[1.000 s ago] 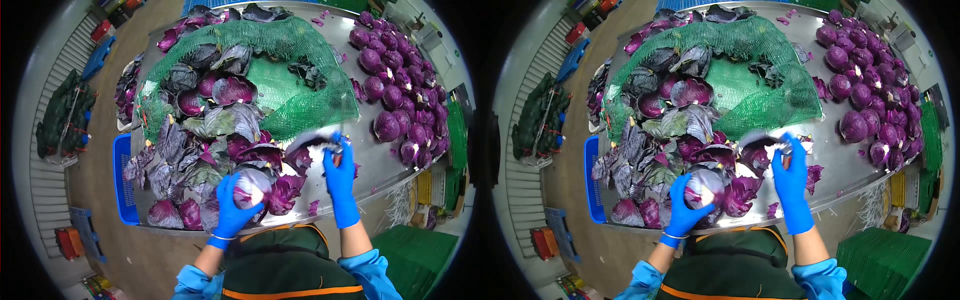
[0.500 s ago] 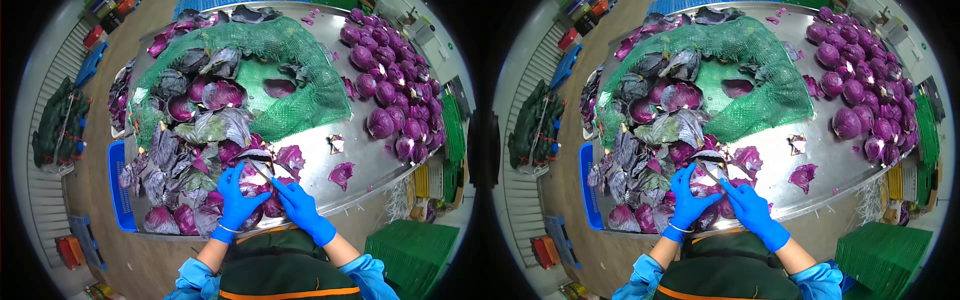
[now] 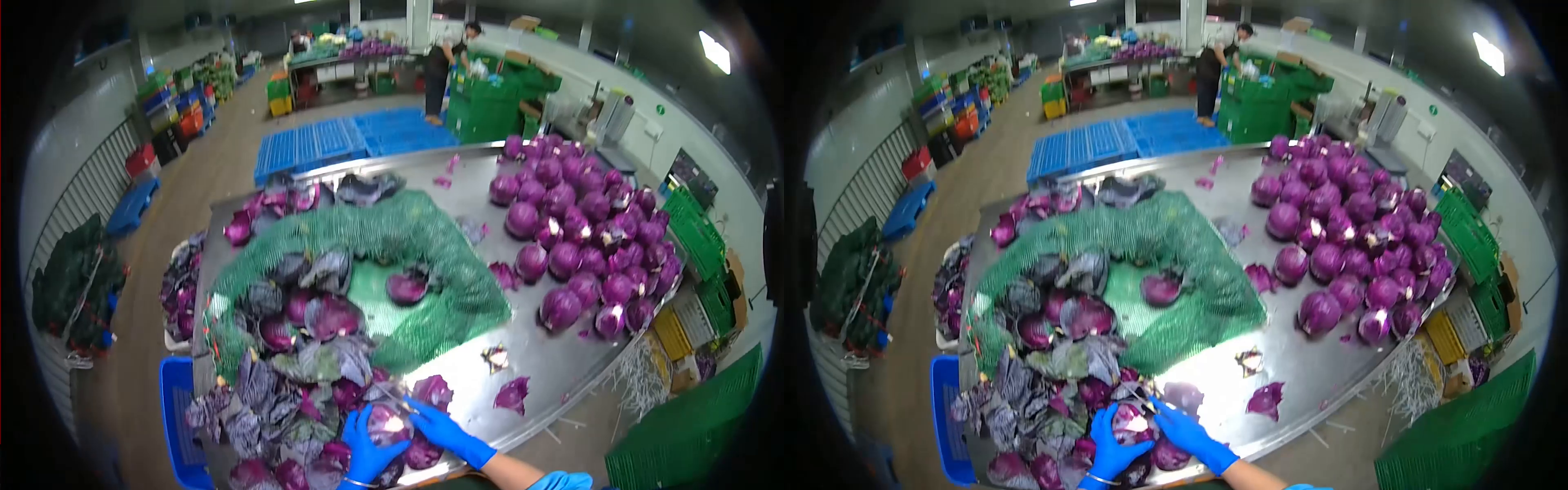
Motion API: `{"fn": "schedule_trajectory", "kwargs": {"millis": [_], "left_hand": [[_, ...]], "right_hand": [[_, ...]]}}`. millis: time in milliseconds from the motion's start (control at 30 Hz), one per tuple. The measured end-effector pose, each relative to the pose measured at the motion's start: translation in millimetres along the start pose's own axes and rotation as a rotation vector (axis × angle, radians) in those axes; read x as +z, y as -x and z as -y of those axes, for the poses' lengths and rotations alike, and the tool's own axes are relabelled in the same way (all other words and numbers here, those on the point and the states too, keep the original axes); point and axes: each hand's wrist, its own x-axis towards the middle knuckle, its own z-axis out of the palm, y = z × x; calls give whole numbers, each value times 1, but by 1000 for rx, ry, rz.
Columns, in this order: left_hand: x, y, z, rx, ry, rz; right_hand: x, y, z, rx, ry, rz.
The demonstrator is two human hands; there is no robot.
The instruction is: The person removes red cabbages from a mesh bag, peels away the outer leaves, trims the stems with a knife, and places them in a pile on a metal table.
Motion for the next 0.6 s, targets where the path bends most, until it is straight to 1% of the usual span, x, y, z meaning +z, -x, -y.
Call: {"fn": "schedule_trajectory", "kwargs": {"millis": [67,100,133,167,200,267,300,333,367,400,433,467,500,533,567,600], "left_hand": [[6,-2,23,-31,218,35],[4,-2,29,-52,242,58],[3,-2,36,-66,268,84],[17,3,64,-135,459,103],[7,5,62,-222,685,193],[-22,13,37,-313,965,252],[-45,20,20,-307,1030,304],[-63,20,4,-312,1094,353],[-72,14,-4,-101,1002,300],[-75,0,-13,10,1047,338],[-84,-1,-22,67,909,291],[-92,-8,-30,129,644,240],[-98,-15,-40,172,541,167],[-99,-19,-49,237,438,103],[-98,-22,-53,248,412,62],[-97,-26,-58,283,384,22]], "right_hand": [[-9,-5,28,165,-91,33],[-5,-8,23,151,-88,13],[2,-10,8,62,-72,12],[4,-12,0,-25,-51,13],[3,-6,9,-35,92,-7],[-4,9,36,-200,146,-27],[-6,15,46,-171,12,-92],[-19,9,40,-126,95,-140],[-37,5,31,-72,172,-170],[-62,4,40,72,21,-111],[-84,2,41,231,-130,-31],[-95,-14,-13,199,-264,-204],[-103,4,72,286,-391,-432],[-102,20,109,156,-505,-420],[-96,32,136,215,-453,-360],[-95,44,149,359,-425,-101]]}}
